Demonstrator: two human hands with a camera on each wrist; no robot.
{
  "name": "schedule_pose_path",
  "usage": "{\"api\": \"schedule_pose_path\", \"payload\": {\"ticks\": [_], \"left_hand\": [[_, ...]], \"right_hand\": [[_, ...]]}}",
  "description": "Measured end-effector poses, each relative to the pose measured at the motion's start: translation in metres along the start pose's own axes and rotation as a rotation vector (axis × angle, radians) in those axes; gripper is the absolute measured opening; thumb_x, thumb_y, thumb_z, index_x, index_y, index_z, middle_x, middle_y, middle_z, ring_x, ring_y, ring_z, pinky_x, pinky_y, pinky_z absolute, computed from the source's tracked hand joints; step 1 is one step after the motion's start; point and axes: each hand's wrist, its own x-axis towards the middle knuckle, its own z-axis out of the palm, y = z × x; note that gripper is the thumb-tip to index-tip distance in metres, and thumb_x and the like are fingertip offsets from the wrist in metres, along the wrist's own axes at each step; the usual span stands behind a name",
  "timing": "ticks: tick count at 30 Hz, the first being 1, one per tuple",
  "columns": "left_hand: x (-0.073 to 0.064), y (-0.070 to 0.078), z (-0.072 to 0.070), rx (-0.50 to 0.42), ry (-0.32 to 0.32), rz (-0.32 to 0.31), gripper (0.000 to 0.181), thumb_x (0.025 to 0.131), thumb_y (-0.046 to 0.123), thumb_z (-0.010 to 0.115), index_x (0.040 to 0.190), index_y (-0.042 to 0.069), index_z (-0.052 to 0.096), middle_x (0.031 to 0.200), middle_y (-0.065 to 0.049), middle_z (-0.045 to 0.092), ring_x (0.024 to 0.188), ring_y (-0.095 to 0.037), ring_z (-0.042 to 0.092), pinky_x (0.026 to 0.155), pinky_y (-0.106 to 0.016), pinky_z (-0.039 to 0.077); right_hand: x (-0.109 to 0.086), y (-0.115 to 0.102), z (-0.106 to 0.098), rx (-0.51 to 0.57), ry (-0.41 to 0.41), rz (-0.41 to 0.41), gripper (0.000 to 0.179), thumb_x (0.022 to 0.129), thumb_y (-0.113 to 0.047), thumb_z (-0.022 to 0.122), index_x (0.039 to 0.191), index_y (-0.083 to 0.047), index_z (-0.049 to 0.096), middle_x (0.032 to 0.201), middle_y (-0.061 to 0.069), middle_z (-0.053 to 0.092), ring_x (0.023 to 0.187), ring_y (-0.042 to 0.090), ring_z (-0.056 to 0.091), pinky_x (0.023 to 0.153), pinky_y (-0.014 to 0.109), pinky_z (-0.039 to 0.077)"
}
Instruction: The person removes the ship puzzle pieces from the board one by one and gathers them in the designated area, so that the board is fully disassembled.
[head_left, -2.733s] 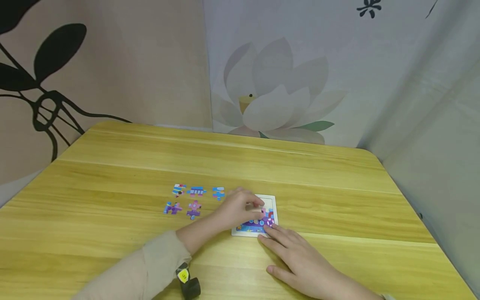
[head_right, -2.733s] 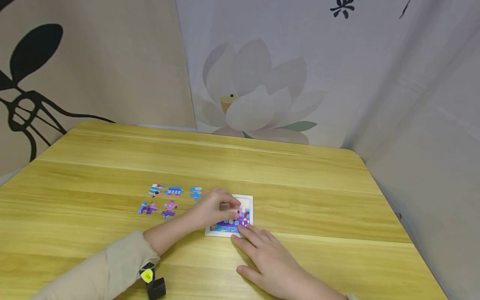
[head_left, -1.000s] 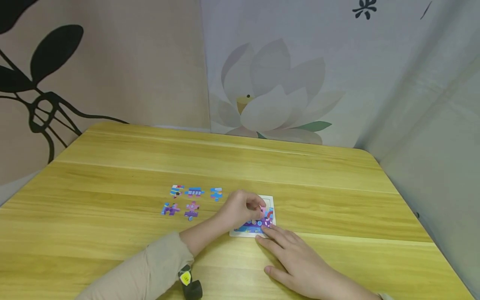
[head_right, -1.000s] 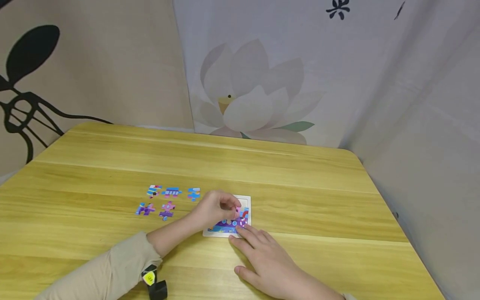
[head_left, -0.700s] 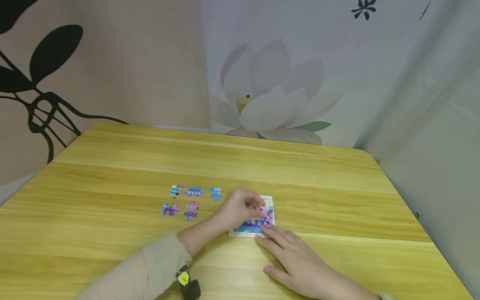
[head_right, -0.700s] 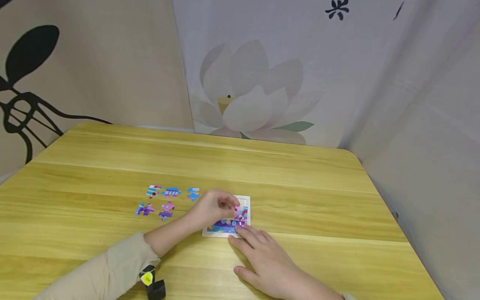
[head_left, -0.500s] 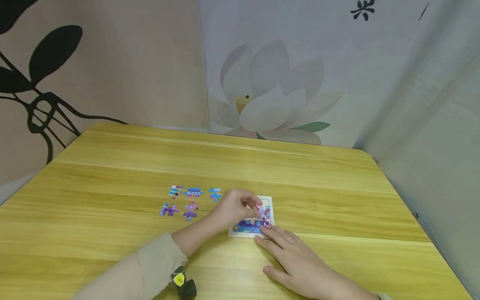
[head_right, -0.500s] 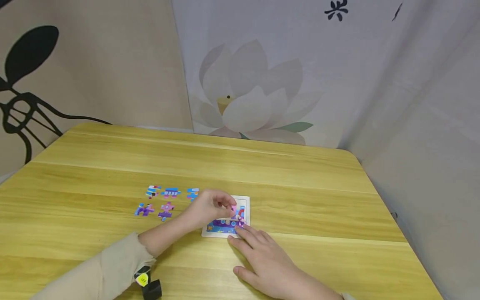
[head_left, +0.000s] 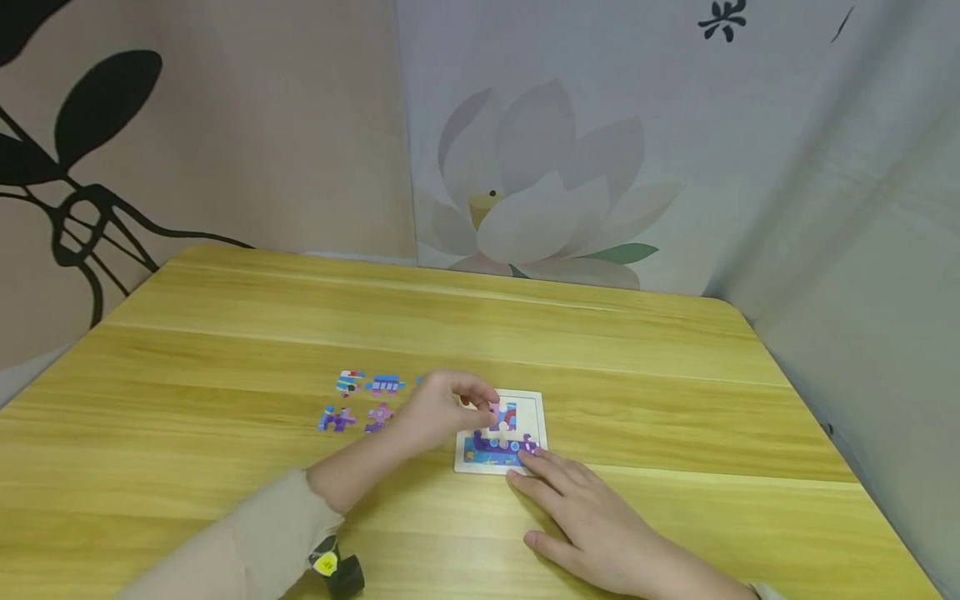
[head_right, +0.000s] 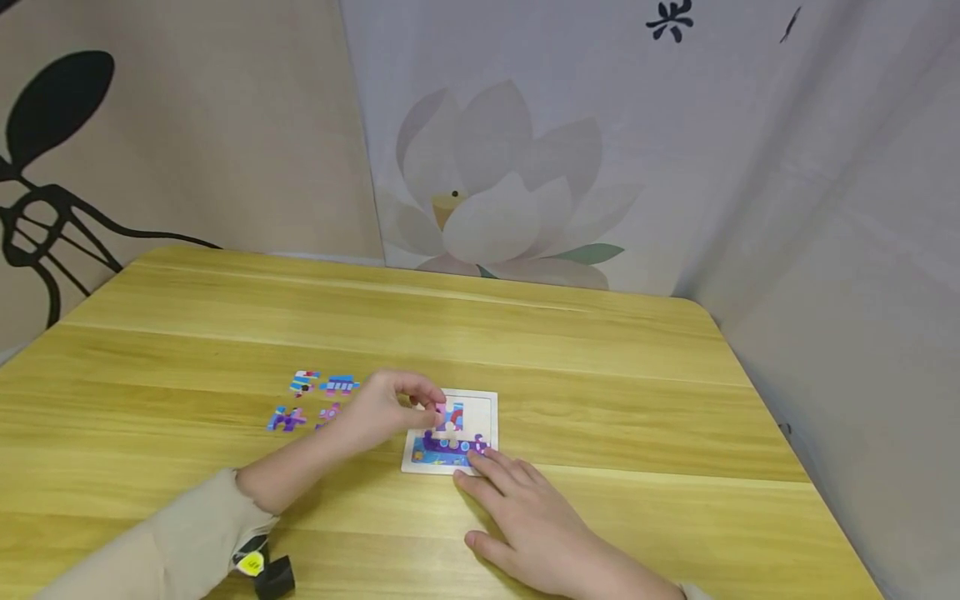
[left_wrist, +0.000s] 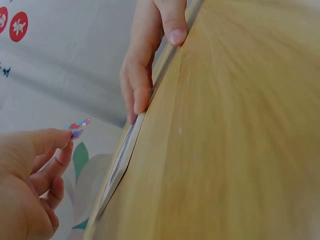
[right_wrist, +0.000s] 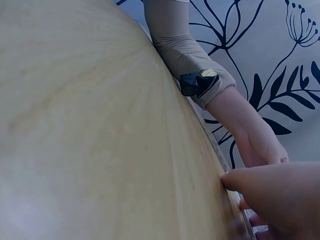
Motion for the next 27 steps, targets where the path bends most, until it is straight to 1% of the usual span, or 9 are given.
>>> {"api": "schedule_pose_path", "payload": {"ticks": [5,10,14,21,24,27], "left_hand": [[-0.006,-0.003,-0.011,0.015,0.018,-0.024,0.009,0.080,0.011,0.077,0.088,0.012,0.073,0.079,0.004,0.065,0.085,-0.021,0.054,0.073,-0.036,0.044],[-0.013,-0.007,-0.023,0.004,0.025,-0.055,0.010,0.079,0.010,0.077,0.087,0.013,0.072,0.079,0.003,0.066,0.085,-0.022,0.054,0.072,-0.037,0.044],[-0.018,-0.010,-0.031,0.008,0.037,-0.073,0.010,0.079,0.010,0.077,0.087,0.014,0.073,0.080,0.002,0.066,0.085,-0.022,0.055,0.073,-0.038,0.043],[-0.026,-0.017,-0.043,0.065,0.050,-0.095,0.009,0.080,0.014,0.077,0.089,0.016,0.073,0.081,0.004,0.065,0.087,-0.021,0.054,0.073,-0.038,0.042],[-0.029,-0.019,-0.048,0.072,0.053,-0.089,0.009,0.080,0.015,0.077,0.089,0.014,0.073,0.081,0.004,0.066,0.087,-0.021,0.054,0.073,-0.036,0.042],[-0.032,-0.022,-0.053,0.064,0.049,-0.095,0.010,0.080,0.014,0.077,0.089,0.012,0.073,0.080,0.001,0.065,0.080,-0.022,0.053,0.064,-0.033,0.045]], "right_hand": [[0.000,0.001,0.001,-0.012,0.010,-0.006,0.057,0.099,-0.047,0.046,0.148,-0.019,0.038,0.154,0.004,0.028,0.140,0.024,0.025,0.106,0.049,0.029],[0.000,0.002,0.001,-0.006,-0.006,0.012,0.058,0.098,-0.049,0.045,0.148,-0.021,0.037,0.156,0.001,0.025,0.141,0.022,0.023,0.108,0.048,0.027],[0.000,0.001,0.001,-0.007,-0.007,0.014,0.058,0.098,-0.049,0.045,0.148,-0.021,0.037,0.155,0.001,0.025,0.141,0.022,0.023,0.108,0.048,0.027],[0.000,0.000,0.000,-0.022,0.000,0.002,0.056,0.099,-0.048,0.044,0.148,-0.020,0.038,0.154,0.003,0.028,0.140,0.023,0.026,0.107,0.047,0.029],[-0.001,0.000,0.000,-0.028,0.001,0.001,0.056,0.099,-0.048,0.044,0.147,-0.019,0.039,0.154,0.003,0.029,0.139,0.023,0.026,0.107,0.047,0.029],[-0.001,0.001,0.000,-0.032,-0.002,0.000,0.057,0.099,-0.048,0.044,0.147,-0.019,0.039,0.154,0.003,0.029,0.140,0.023,0.026,0.107,0.047,0.029]]}}
